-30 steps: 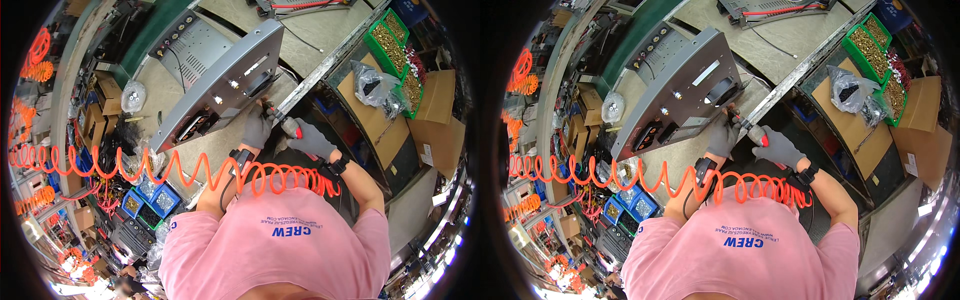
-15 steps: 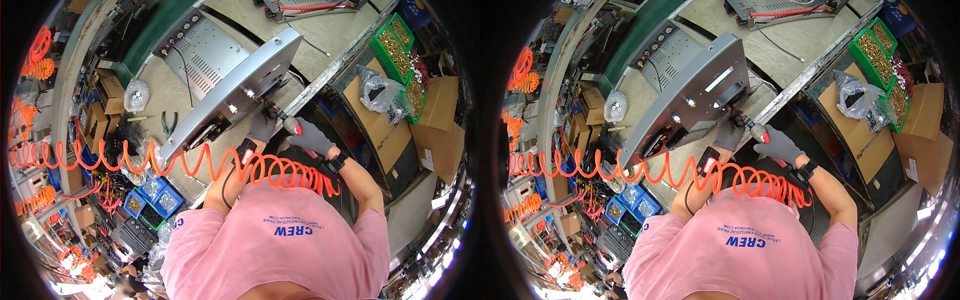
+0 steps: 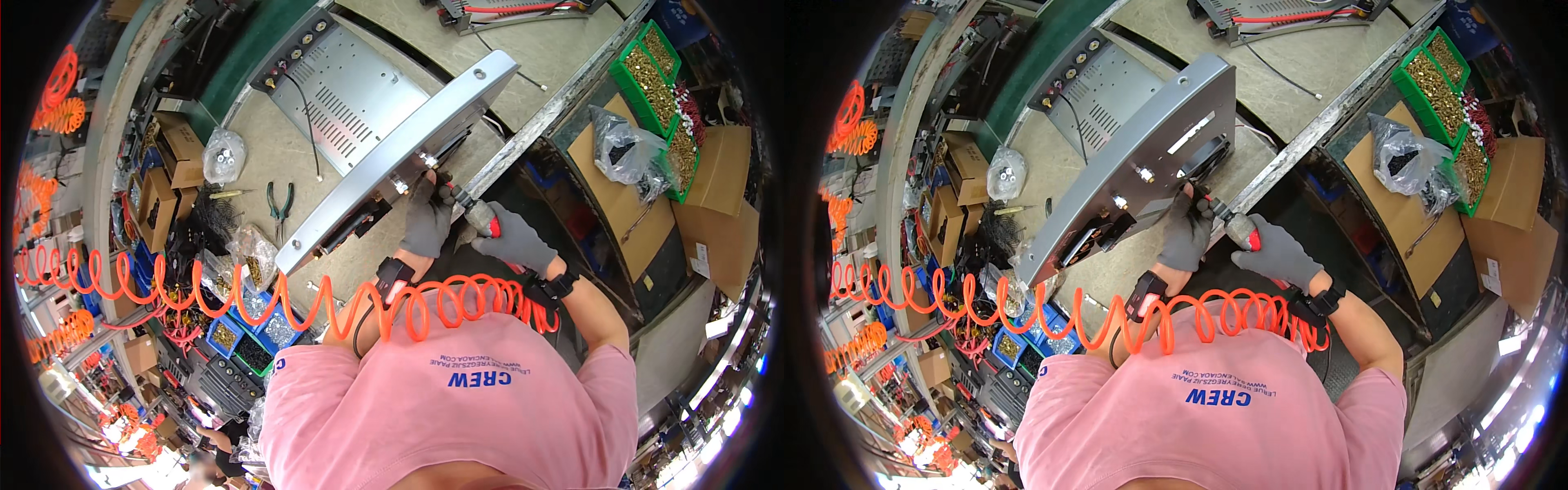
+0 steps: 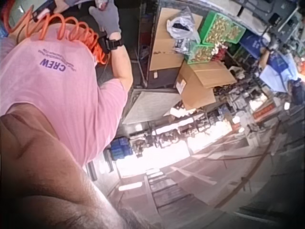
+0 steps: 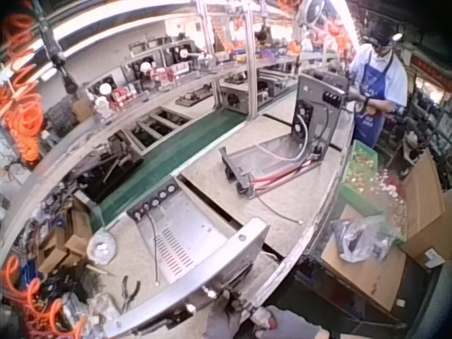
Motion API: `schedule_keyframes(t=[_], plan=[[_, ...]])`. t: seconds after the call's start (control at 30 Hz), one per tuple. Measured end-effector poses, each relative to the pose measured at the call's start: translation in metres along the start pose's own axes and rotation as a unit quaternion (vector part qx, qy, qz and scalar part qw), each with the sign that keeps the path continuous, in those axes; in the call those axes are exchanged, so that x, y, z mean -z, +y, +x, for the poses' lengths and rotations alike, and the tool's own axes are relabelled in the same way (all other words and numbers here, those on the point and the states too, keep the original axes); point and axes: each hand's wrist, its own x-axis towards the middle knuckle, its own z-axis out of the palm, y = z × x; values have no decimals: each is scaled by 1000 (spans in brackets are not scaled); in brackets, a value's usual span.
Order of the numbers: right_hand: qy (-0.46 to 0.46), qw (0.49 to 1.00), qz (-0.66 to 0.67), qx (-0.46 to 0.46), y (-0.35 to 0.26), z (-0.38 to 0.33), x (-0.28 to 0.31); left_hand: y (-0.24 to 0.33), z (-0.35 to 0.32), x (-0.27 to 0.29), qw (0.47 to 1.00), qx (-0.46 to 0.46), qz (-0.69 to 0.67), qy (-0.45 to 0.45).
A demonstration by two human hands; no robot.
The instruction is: Assembling electronic chassis components using power tools and manually moving parts between stations.
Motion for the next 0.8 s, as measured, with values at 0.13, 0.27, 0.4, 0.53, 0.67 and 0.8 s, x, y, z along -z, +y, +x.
schedule_keyframes(t=[0.13,0.27,0.4,0.53,0.67,0.8], plan=[[3,1000,4,-9,-5,-1,-2,2,3,6,999,21,-21,-17],[21,1000,-15,-11,-6,-1,-6,4,7,8,999,39,-26,-27],[37,999,-3,-2,-14,-5,-9,13,6,3,998,61,-1,-14],[54,998,1,-12,-23,-5,-9,23,5,26,990,36,105,-90],[57,998,-21,-29,-23,-7,-12,62,15,118,967,106,225,62],[65,997,-24,-19,-25,0,-13,155,32,177,771,47,634,-36]])
